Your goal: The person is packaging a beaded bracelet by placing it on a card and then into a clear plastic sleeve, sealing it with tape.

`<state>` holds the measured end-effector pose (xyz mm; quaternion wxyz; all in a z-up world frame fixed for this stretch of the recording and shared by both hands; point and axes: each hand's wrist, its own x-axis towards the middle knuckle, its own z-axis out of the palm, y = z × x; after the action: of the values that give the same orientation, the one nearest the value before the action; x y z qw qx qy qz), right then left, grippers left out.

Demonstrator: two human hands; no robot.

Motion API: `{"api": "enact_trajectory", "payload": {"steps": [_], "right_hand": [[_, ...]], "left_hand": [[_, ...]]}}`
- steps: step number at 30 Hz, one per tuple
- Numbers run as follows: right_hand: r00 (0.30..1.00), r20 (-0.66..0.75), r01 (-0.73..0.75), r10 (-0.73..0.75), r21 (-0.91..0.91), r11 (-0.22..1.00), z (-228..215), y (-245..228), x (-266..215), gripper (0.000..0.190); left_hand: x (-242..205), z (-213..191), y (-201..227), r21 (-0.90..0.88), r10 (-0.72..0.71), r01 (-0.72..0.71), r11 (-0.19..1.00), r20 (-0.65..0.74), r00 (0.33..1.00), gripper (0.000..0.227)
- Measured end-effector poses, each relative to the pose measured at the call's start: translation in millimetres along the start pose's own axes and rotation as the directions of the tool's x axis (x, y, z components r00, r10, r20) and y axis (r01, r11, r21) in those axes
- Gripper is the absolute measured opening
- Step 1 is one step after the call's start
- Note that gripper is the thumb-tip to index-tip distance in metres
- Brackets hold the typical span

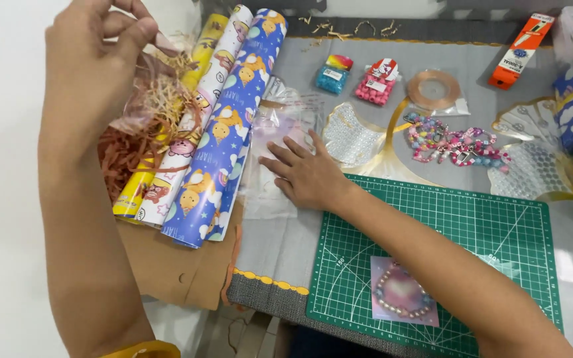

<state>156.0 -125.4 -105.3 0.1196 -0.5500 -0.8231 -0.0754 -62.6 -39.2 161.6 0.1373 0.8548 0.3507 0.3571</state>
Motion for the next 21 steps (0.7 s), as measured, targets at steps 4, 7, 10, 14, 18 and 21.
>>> {"api": "enact_trajectory", "payload": {"steps": [4,7,10,14,18,21], "right_hand": [[0.998,0.063,-0.027,0.023,0.065,0.998,-8.4,-3.6,3.5,0.055],[1.000,-0.005,-0.009,0.010,0.058,0.998,-8.0,-4.4,3.0,0.053],[0.977,-0.211,0.028,-0.009,0.087,0.996,-15.3,-8.7,-3.5,0.049],[0.980,-0.196,-0.004,0.030,0.135,0.991,-16.5,-8.4,-6.4,0.049],[0.963,-0.226,-0.112,0.145,0.152,0.982,-27.4,8.4,-10.8,0.028],[0.950,-0.202,-0.181,0.236,0.256,0.950,-46.7,22.5,-14.7,0.017]], "left_hand": [[-15.2,-5.3,15.9,-0.062,-0.167,0.173,0.983,0.082,0.982,0.008],[-17.9,-1.0,12.6,-0.121,-0.176,0.180,0.976,0.045,0.983,0.007],[-19.6,15.5,14.1,-0.087,0.017,-0.020,0.996,-0.031,0.999,0.004],[-36.0,77.5,4.7,0.312,0.214,-0.189,0.931,-0.047,0.976,0.013],[-75.9,142.5,-1.3,0.782,0.061,-0.160,0.602,0.154,0.986,0.046],[-69.5,134.1,4.5,0.827,0.131,-0.099,0.553,0.031,0.991,0.026]]}}
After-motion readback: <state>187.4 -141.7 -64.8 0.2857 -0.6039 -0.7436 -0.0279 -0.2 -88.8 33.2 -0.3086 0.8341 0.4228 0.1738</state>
